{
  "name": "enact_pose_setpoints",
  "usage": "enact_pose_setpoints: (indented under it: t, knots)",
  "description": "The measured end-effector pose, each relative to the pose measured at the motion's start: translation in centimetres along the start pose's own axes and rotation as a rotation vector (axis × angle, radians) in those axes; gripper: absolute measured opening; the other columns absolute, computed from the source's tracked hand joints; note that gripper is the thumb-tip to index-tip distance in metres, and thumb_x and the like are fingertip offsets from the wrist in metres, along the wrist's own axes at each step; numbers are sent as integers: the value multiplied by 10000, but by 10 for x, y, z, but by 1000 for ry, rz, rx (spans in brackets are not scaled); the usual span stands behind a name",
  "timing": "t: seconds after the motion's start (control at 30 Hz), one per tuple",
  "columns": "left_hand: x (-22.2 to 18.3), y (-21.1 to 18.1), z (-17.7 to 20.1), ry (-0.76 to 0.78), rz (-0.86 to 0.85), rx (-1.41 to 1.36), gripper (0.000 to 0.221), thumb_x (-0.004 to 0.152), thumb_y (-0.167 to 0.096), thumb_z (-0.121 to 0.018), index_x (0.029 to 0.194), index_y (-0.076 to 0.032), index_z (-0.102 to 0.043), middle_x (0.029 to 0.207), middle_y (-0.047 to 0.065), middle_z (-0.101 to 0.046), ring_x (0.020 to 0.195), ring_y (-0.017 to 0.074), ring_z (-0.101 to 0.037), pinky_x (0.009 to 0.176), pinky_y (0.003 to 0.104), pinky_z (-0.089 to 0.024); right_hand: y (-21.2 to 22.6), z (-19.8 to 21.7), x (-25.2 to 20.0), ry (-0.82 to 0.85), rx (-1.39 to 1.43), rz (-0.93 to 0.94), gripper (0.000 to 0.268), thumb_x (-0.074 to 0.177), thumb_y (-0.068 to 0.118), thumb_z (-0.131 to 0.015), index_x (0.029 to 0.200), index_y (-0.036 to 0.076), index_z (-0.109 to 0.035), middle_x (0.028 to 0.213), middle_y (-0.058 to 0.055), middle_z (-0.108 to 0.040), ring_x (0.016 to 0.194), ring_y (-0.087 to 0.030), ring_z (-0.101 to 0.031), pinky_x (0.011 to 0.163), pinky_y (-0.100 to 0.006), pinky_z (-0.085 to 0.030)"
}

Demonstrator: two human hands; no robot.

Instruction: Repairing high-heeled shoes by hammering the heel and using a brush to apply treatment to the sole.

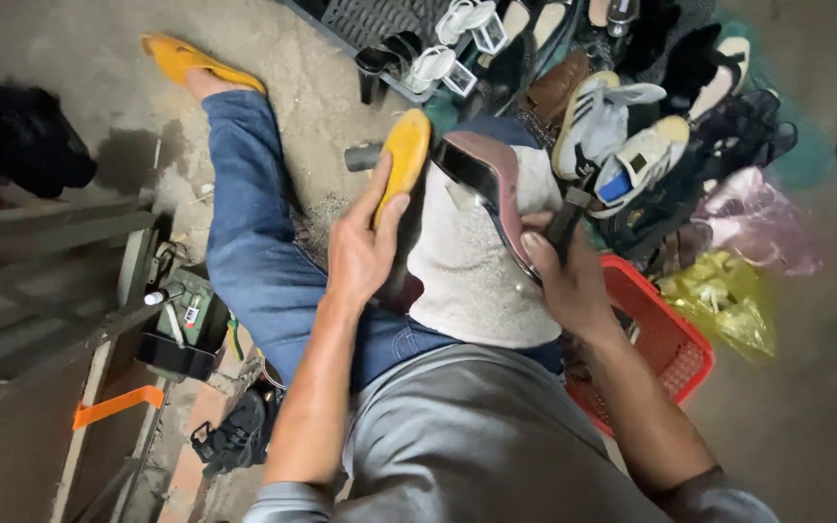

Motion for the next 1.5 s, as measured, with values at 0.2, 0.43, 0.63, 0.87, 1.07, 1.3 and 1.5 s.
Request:
enact_pose_setpoints:
  t: [0.2,0.43,0.63,0.87,1.07,1.3,1.5]
  knots:
    - [-20,-16,-12,10,1,-6,475,971,-260,-723,1431,-256,-604,1095,116,-768,1006,309,-747,849,408,-611,-3,0,5,28,10,-8,341,1089,348,-570,1259,65,-654,1147,-168,-689,1092,-288,-649,987,-446,-487]
    - [-20,-23,-8,97,15,-21,545,997,-233,-709,1512,-267,-534,1134,204,-755,984,370,-755,770,448,-625,4,-10,11,19,253,-166,335,1043,336,-612,1202,46,-666,679,-107,-587,483,-199,-613,409,-277,-487]
    - [-3,-6,2,11,44,204,504,1069,-302,-604,1552,-303,-457,1080,228,-727,951,487,-706,767,591,-571,36,-15,19,62,350,-208,363,1068,333,-541,1184,0,-625,621,-108,-552,384,-190,-579,362,-297,-475]
    - [-25,4,-32,100,-166,263,446,995,-445,-657,1432,-380,-596,961,-20,-735,813,247,-760,702,392,-641,19,-13,20,-13,406,-379,490,1033,397,-581,1408,82,-559,1236,-93,-640,1126,-194,-628,903,-370,-551]
    - [-23,16,-42,-28,-122,-60,450,1040,-178,-654,1479,-150,-559,1238,175,-708,1046,361,-724,854,457,-617,14,-5,20,-23,728,-717,424,1022,395,-630,1181,3,-667,932,-140,-681,742,-204,-630,582,-281,-503]
    - [-15,3,-35,-17,-95,40,499,1009,-321,-673,1491,-320,-540,1003,67,-711,876,319,-734,684,430,-607,31,-7,15,218,1061,-740,461,974,568,-617,868,120,-599,643,-14,-445,425,-155,-437,375,-245,-282]
    - [-13,14,-25,46,-92,-79,512,1028,-230,-676,1516,-282,-531,996,104,-721,821,263,-702,680,357,-606,18,-7,4,211,993,-779,491,981,547,-544,1059,72,-641,888,-130,-610,562,-272,-570,390,-312,-398]
Point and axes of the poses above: each hand's wrist, its own x-axis towards the middle knuckle, its own z-axis out of the back of the hand, y = z × x, the point moved 3 cm from there along x, towards the middle knuckle
